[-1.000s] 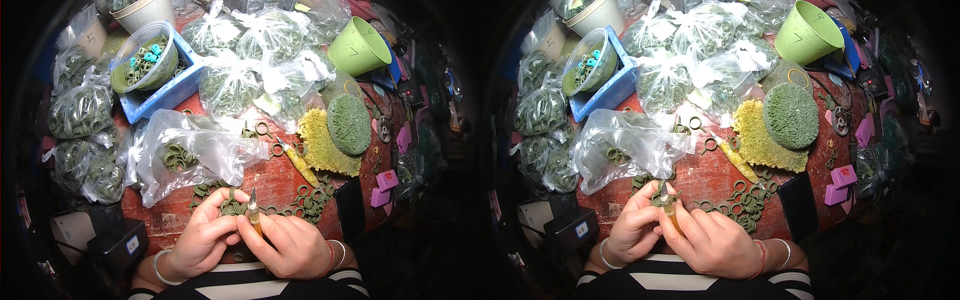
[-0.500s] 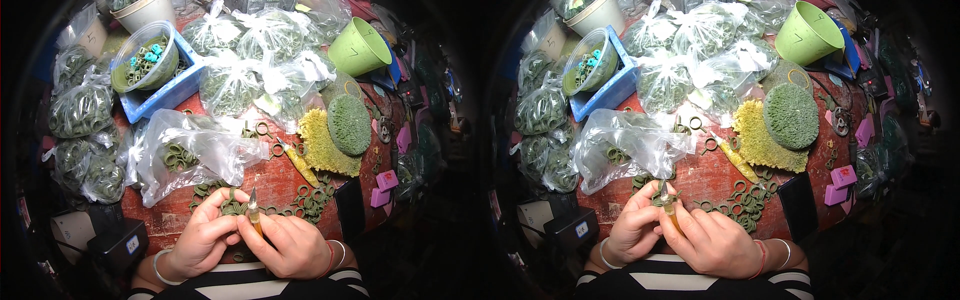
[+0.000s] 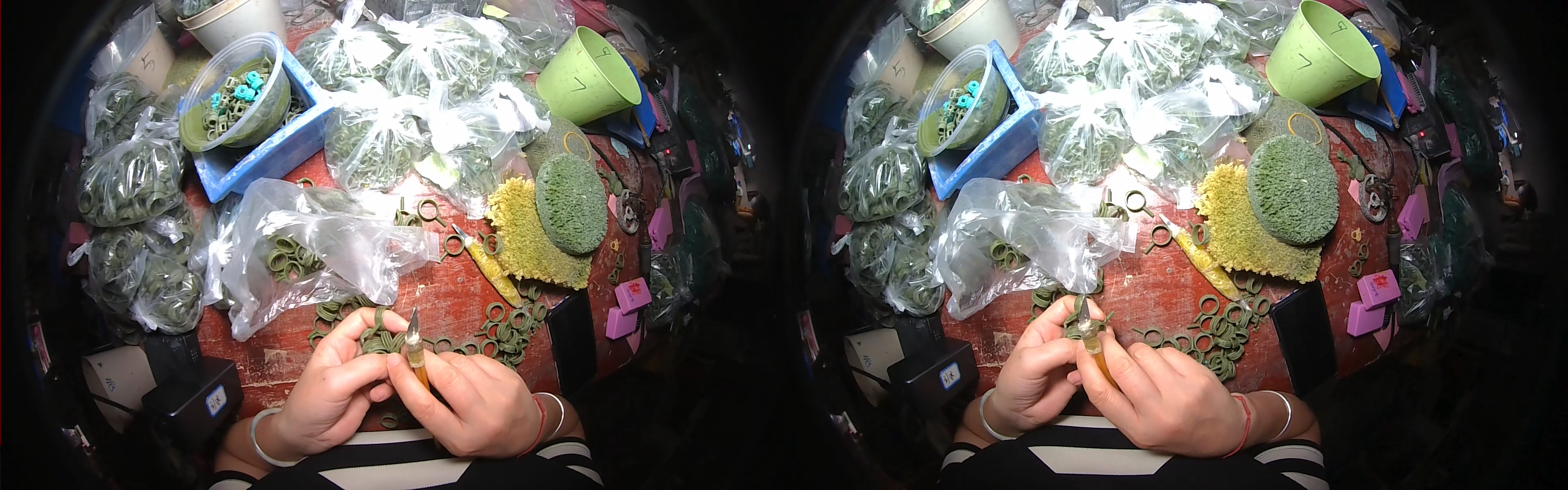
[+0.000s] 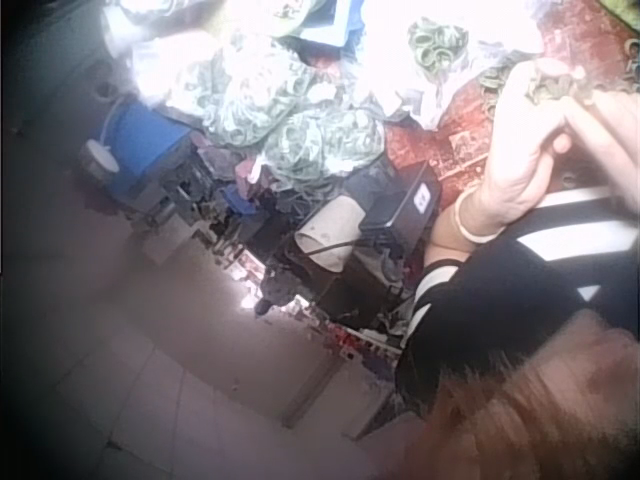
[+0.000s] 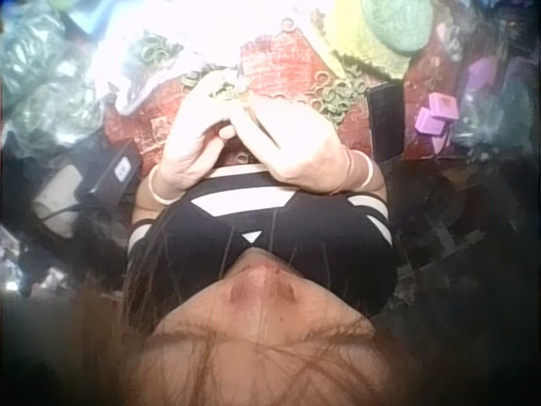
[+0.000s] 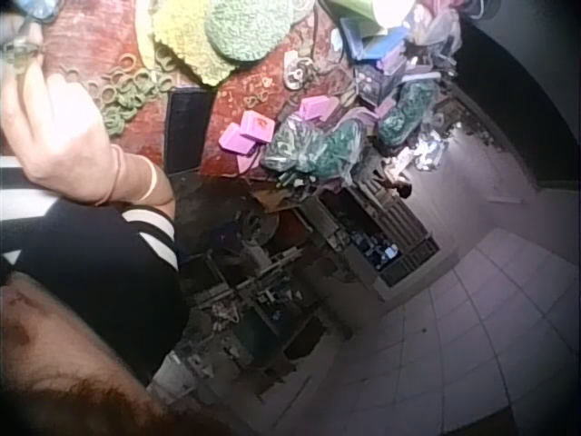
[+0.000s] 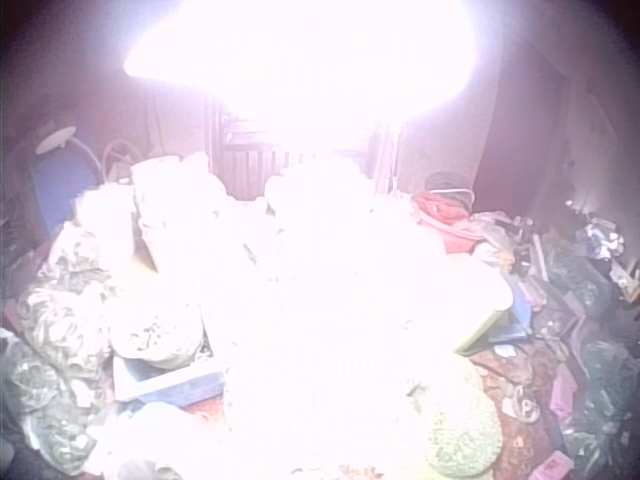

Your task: The person uses a wooden-handled tool to carve or shape small green wax-like ring objects, working through a pile of the items on a cluttered table.

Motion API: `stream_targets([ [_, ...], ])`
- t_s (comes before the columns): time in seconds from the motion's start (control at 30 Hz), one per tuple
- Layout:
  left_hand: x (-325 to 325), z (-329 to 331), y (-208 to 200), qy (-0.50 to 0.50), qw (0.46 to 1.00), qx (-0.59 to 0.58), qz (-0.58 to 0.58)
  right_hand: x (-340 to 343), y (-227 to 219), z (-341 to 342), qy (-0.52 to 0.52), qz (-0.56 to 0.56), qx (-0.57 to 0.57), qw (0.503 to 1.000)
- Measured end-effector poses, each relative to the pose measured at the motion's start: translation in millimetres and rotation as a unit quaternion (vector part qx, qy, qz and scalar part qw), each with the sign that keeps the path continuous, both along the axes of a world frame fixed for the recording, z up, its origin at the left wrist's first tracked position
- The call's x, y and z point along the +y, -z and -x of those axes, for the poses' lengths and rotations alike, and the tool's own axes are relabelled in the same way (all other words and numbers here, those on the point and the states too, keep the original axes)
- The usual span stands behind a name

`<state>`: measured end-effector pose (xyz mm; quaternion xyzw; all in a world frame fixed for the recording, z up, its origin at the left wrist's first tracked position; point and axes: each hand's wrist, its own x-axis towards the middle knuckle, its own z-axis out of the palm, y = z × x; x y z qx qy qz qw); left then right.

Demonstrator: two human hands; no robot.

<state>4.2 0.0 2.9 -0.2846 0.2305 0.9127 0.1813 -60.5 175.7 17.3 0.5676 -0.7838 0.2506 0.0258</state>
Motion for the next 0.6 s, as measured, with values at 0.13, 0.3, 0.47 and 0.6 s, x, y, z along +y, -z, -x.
stream_targets([
  [0.13, 0.3, 0.0, 1.0, 0.005, 1.000, 0.010, 0.009, -0.4, -0.6, 0.3, 0.001, 0.002, -0.003, 1.000],
  [0.3, -0.6, -0.9, 1.3, 0.009, 1.000, 0.014, 0.010, -0.1, -0.7, -0.1, 0.001, -0.002, 0.001, 1.000],
  [0.47, -0.8, -1.0, 2.6, 0.013, 1.000, 0.019, 0.007, -0.3, 0.0, -0.4, 0.004, -0.002, 0.006, 1.000],
  [0.6, -0.3, -1.1, 2.5, 0.012, 1.000, 0.015, 0.012, -0.3, -0.2, -0.6, 0.005, -0.003, 0.006, 1.000],
])
